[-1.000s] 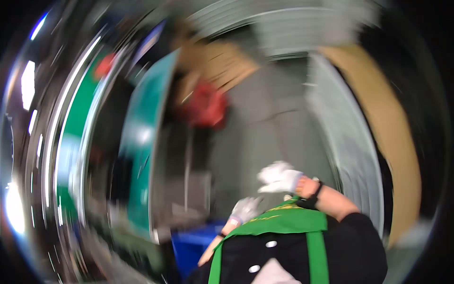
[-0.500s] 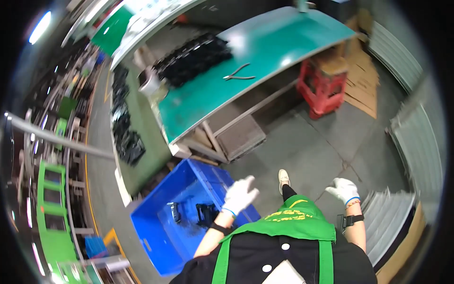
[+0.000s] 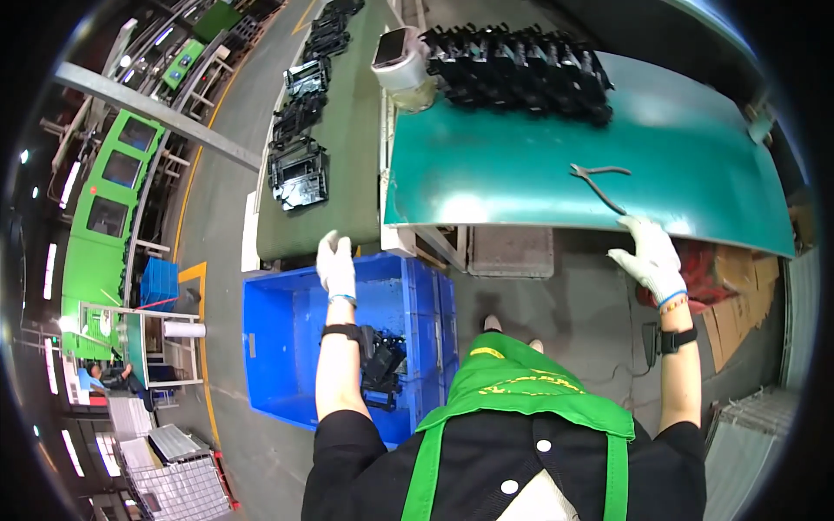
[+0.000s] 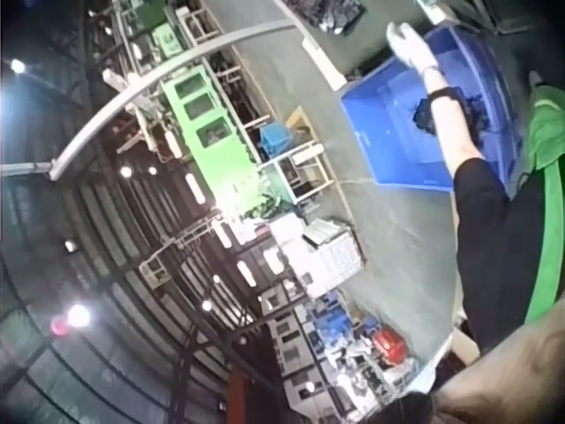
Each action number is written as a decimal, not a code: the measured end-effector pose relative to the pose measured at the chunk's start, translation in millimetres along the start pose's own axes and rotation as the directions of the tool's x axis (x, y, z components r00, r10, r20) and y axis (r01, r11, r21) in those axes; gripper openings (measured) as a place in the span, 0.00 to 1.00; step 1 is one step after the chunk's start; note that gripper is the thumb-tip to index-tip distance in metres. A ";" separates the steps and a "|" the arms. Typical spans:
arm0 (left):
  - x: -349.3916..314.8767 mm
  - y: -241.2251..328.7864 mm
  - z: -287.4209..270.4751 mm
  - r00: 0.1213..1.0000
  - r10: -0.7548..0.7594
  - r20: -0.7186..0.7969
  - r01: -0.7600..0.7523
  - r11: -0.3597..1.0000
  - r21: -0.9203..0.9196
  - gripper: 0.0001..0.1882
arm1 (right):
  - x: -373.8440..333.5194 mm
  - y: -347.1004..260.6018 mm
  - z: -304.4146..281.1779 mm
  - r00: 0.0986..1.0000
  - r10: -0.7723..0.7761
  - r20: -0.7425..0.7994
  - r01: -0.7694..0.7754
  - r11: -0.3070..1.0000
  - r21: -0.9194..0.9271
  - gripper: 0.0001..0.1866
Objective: The person picks up plastic frames from a conveyor belt, trims them with shears, and places them into a blue bin. After finishing several frames, the person gathers a stack of them and arranges them into a large metal crate.
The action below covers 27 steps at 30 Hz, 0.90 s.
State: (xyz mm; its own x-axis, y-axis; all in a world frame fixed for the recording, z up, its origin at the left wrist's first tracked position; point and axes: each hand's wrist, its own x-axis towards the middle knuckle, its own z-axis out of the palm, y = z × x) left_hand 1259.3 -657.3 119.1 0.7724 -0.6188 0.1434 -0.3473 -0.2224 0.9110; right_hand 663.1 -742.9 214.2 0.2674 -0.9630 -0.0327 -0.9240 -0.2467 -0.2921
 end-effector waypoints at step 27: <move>344.9 75.4 4.3 0.878 -0.109 0.466 -0.379 0.436 0.816 0.33 | 155.0 -21.9 3.5 0.942 0.293 0.165 -0.244 0.933 -0.264 0.42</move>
State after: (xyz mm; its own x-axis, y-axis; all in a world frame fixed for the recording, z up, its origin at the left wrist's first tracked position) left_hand 1497.3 -890.7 235.6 0.4681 -0.8702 -0.1539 -0.8783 -0.4773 0.0276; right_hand 725.8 -886.4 212.1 0.0261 -0.9614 -0.2739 -0.9996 -0.0237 -0.0121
